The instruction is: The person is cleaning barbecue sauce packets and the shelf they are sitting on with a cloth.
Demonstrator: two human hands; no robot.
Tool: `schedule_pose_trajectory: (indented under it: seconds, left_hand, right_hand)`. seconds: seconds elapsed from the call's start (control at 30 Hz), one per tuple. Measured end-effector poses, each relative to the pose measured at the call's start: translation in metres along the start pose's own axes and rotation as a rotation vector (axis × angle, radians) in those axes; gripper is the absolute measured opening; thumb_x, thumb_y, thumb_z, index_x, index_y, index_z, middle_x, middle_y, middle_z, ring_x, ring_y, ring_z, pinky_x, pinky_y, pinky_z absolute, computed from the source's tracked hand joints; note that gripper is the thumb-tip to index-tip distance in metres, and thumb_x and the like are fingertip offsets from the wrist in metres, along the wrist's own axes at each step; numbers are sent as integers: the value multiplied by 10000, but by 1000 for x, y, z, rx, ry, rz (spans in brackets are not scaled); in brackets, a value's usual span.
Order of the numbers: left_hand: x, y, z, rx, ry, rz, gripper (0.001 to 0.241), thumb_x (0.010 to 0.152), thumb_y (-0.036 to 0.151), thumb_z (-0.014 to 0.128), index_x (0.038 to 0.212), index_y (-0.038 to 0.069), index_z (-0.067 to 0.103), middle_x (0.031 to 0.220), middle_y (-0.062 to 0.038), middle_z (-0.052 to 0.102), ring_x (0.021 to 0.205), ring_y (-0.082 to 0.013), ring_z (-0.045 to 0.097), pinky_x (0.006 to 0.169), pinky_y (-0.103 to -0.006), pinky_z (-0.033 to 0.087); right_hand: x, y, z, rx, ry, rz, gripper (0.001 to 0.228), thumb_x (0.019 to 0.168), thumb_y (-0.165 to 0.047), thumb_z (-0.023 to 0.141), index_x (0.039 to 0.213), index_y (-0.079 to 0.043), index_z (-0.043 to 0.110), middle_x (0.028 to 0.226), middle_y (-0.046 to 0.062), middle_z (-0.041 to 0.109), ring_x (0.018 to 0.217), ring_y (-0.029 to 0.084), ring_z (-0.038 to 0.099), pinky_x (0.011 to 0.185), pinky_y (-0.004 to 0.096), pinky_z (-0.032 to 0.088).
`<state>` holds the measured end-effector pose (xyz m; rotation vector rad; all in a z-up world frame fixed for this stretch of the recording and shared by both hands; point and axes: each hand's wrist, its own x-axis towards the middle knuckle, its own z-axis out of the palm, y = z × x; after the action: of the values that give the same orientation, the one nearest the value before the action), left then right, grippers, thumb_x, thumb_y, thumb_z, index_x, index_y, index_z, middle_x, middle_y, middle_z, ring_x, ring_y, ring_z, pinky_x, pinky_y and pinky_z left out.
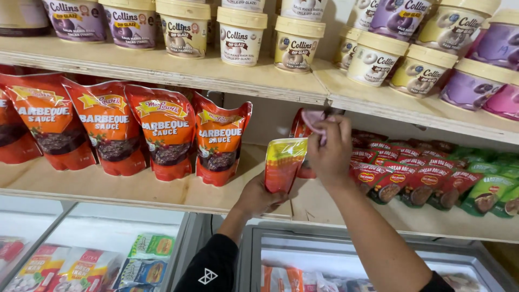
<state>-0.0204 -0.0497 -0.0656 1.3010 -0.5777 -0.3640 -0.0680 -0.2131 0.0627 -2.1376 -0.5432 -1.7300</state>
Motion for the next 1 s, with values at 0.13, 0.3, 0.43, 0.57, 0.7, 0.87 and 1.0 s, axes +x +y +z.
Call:
schedule_pose_trajectory:
  seconds: [0.13, 0.3, 0.43, 0.57, 0.7, 0.87, 1.0]
  left_hand:
    - [3, 9, 5, 143, 142, 135, 573, 755, 45, 820, 1291, 80, 622, 998, -66, 745, 802, -155, 685, 672, -313, 562]
    - [-3, 9, 11, 503, 391, 295, 666, 767, 137, 824, 1368, 62, 547, 1215, -195, 681, 1079, -326, 651, 909, -407, 551]
    - [-17, 18, 15, 878, 365, 490, 936, 778, 195, 813, 1508, -14, 266, 1464, -318, 445, 1307, -443, 462, 1064, -472, 407]
    - [-2, 6, -4, 519, 46, 375, 979, 794, 121, 604, 1625, 10, 99, 1437, -223, 579, 1292, -330, 591, 1085, -384, 471]
    - [-12, 38, -7, 348, -26, 240, 1027, 745, 91, 630, 1626, 55, 103, 1277, -137, 698, 1149, -256, 699, 992, -332, 551]
    - [-5, 9, -35, 701, 208, 267, 791, 689, 177, 918, 1334, 37, 482, 1174, -169, 735, 1079, -325, 717, 909, -395, 571]
    - [-15, 21, -35, 902, 415, 262, 696, 689, 271, 963, 1198, 45, 544, 1093, -208, 738, 1030, -394, 699, 859, -458, 554]
  right_hand:
    - [-48, -11, 8, 25, -263, 10, 207, 836, -34, 667, 1038, -33, 619, 1142, 189, 571, 956, 329, 685, 761, 394, 591]
    - [-113, 1, 16, 74, -560, 301, 257, 823, -123, 673, 1063, -45, 626, 1121, 143, 651, 979, 277, 704, 831, 400, 573]
    - [-114, -3, 18, 292, -544, 588, 521, 817, -283, 802, 1195, -19, 560, 996, 127, 665, 890, 199, 646, 758, 349, 527]
    - [-129, 11, 25, 584, -466, 736, 321, 878, -253, 765, 1071, -27, 643, 816, 15, 646, 717, 98, 571, 631, 279, 497]
    - [-168, 68, 52, 826, -503, 849, 170, 970, -159, 697, 1027, -5, 650, 779, -38, 565, 682, 73, 493, 583, 257, 412]
    - [-159, 62, 62, 944, -605, 922, 194, 954, -84, 641, 1141, -42, 669, 795, -35, 523, 696, 74, 479, 590, 248, 418]
    - [-138, 37, 58, 759, -599, 670, 336, 877, -27, 701, 1197, -10, 600, 1018, -21, 591, 913, 80, 577, 758, 251, 498]
